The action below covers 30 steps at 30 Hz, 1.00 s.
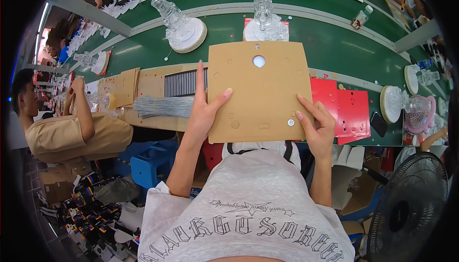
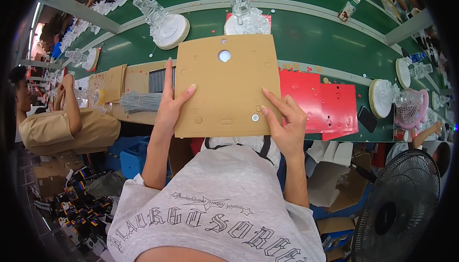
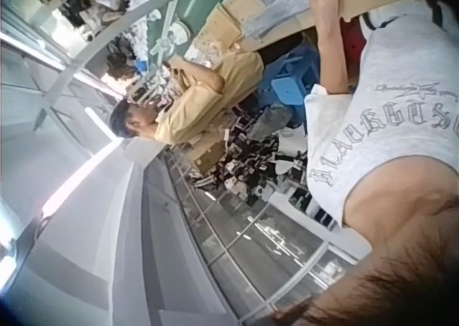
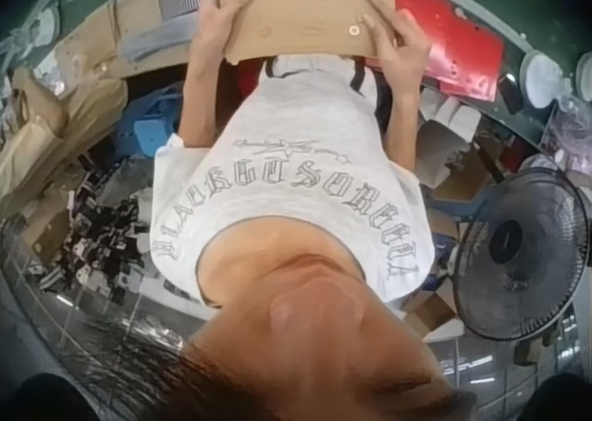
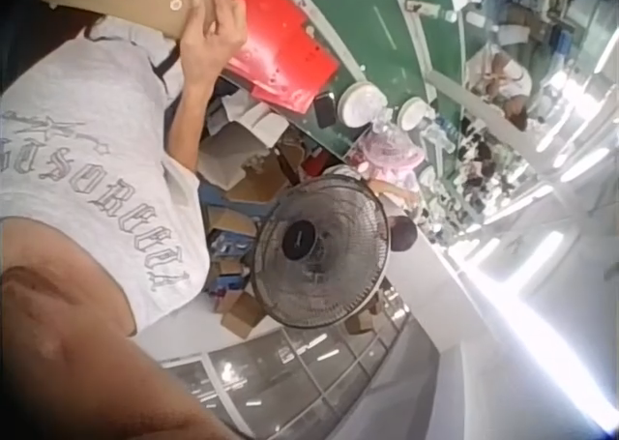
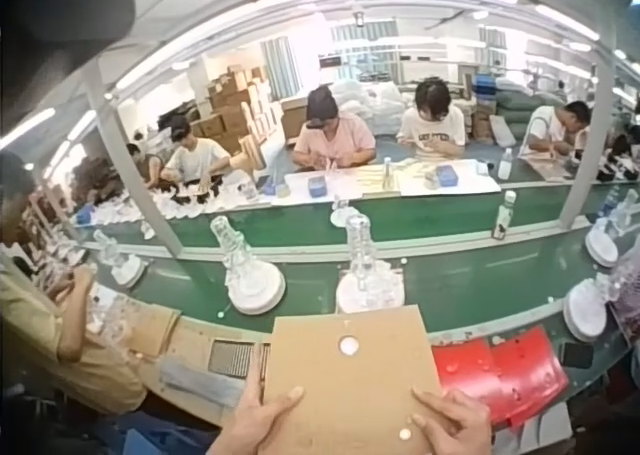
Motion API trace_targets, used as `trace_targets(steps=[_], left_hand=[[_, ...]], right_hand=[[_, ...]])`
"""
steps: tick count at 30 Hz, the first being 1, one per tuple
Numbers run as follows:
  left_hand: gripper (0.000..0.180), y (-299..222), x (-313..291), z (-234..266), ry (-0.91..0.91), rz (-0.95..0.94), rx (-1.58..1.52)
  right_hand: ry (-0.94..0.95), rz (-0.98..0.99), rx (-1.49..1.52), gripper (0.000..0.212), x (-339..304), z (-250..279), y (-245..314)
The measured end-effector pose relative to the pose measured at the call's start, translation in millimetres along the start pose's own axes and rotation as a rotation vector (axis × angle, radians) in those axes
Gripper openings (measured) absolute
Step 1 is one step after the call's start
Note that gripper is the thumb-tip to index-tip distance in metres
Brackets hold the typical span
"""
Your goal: Assembling LED light components onto cardboard templates and threading wiring at a factory workstation.
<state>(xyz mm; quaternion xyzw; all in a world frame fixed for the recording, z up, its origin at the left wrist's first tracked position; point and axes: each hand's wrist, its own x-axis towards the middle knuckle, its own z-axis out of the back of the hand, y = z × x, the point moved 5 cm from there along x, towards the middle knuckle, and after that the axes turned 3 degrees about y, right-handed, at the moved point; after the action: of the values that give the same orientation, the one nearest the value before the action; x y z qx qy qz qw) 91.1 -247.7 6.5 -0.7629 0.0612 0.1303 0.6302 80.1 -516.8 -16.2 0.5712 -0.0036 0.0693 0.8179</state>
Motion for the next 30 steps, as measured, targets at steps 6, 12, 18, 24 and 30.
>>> trace_targets(steps=[6,12,18,24,30], left_hand=[[0.080,4,16,12,0.115,-0.135,0.288],[0.076,5,15,9,0.083,-0.131,0.224],[0.076,2,11,5,0.115,-0.174,0.277],[0.068,4,13,9,0.033,-0.126,0.382],[0.049,-2,22,13,-0.028,-0.384,0.622]], right_hand=[[0.034,-0.014,0.055,0.041,-7,1,-8],[0.010,0.045,-0.095,0.041,2,8,11],[0.196,0.313,-0.504,0.033,44,-2,36],[0.210,0.330,-0.447,0.033,43,-15,32],[0.101,0.287,-0.323,0.030,41,-17,30]])
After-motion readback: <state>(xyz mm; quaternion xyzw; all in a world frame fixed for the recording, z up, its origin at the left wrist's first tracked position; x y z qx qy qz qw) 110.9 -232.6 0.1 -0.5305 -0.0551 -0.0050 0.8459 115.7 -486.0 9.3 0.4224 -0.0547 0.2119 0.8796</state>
